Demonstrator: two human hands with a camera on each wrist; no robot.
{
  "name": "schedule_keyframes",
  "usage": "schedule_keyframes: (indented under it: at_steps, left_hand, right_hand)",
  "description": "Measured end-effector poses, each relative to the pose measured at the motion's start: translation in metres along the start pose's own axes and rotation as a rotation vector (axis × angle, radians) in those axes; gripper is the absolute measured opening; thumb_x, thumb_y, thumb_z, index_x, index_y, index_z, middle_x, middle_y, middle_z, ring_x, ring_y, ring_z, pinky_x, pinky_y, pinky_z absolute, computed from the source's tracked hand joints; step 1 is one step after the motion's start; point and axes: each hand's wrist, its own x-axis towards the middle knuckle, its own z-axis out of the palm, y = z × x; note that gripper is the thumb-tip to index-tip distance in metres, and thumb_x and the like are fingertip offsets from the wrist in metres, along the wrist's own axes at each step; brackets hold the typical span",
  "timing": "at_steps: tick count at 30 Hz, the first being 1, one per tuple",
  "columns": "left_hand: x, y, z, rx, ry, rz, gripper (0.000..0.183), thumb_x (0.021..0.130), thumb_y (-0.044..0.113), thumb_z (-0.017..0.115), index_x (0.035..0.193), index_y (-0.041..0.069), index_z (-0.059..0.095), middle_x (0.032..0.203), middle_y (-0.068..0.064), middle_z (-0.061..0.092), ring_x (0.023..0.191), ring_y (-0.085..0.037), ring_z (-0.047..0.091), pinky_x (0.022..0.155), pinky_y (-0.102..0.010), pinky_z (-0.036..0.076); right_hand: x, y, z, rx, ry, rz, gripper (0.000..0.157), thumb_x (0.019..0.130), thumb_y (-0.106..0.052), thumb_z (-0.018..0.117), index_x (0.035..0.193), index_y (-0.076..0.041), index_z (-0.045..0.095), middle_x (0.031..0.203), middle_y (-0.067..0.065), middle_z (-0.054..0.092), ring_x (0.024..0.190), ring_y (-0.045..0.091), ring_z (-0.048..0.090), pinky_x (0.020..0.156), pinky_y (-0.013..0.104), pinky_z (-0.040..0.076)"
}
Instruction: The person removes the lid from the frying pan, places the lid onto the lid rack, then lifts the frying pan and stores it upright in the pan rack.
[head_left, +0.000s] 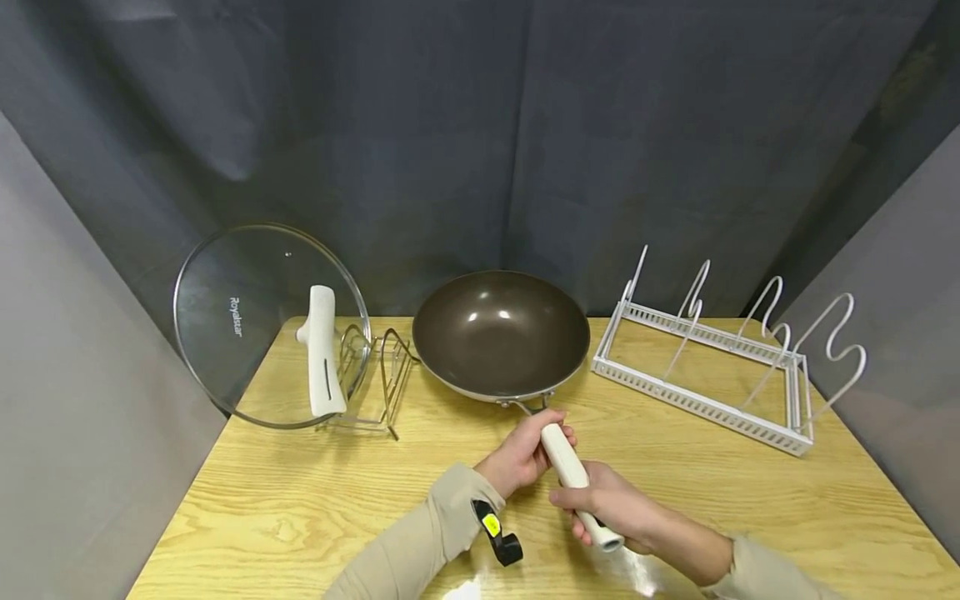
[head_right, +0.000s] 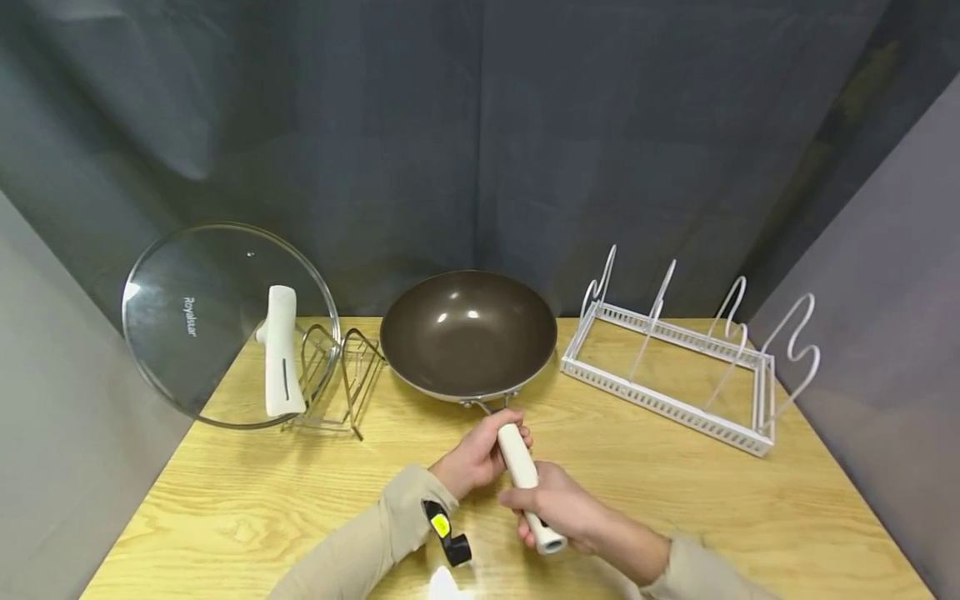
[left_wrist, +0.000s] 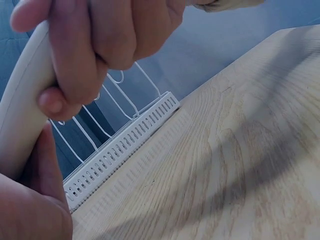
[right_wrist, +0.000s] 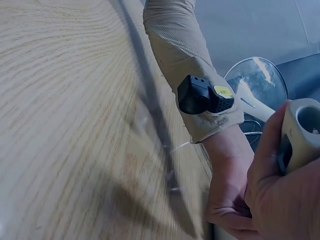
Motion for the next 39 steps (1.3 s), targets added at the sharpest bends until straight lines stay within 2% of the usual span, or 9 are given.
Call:
schedule_keyframes:
  at_steps: [6,11,17,23,39]
  left_hand:
    - [0.000,-0.001,-0.001,0.018,0.003,0.007,0.012,0.090,0.016,0.054,0.079,0.009,0.052,0.069,-0.001,0.056,0.062,-0.008,0.058,0.062,-0.020,0.051]
    - [-0.001,-0.002,-0.003,0.041,-0.006,0.011,0.015,0.093,0.014,0.050,0.078,0.009,0.053,0.069,-0.001,0.057,0.062,-0.008,0.058,0.061,-0.020,0.052]
    - [-0.002,0.001,0.001,0.045,-0.014,0.029,0.015,0.090,0.013,0.053,0.077,0.009,0.055,0.067,-0.001,0.058,0.061,-0.009,0.060,0.061,-0.021,0.053]
    - [-0.007,0.006,0.006,0.054,-0.018,0.056,0.014,0.089,0.013,0.055,0.076,0.008,0.058,0.066,-0.001,0.060,0.060,-0.010,0.060,0.061,-0.022,0.053]
    - [-0.019,0.023,0.021,-0.056,-0.177,0.057,0.018,0.099,0.017,0.048,0.084,0.012,0.057,0.071,0.002,0.060,0.068,-0.009,0.060,0.074,-0.027,0.054]
  right_hand:
    - [0.002,0.004,0.002,-0.021,0.013,-0.034,0.029,0.087,-0.009,0.061,0.101,0.006,0.040,0.056,0.004,0.051,0.042,0.009,0.050,0.039,0.022,0.044]
    - [0.001,0.006,0.004,-0.018,0.002,-0.051,0.039,0.086,-0.009,0.062,0.107,0.011,0.036,0.055,0.004,0.050,0.041,0.009,0.050,0.039,0.022,0.044]
    - [-0.001,0.004,0.004,-0.006,0.001,-0.066,0.045,0.086,-0.009,0.062,0.112,0.013,0.032,0.055,0.003,0.050,0.041,0.009,0.049,0.039,0.022,0.044]
    - [-0.004,0.002,0.005,0.007,-0.014,-0.102,0.040,0.087,-0.006,0.061,0.110,0.011,0.032,0.054,0.004,0.050,0.040,0.009,0.049,0.038,0.023,0.044]
    - [-0.010,0.002,0.001,-0.020,-0.031,-0.202,0.041,0.089,-0.006,0.060,0.111,0.014,0.031,0.057,0.005,0.052,0.041,0.009,0.051,0.038,0.023,0.046]
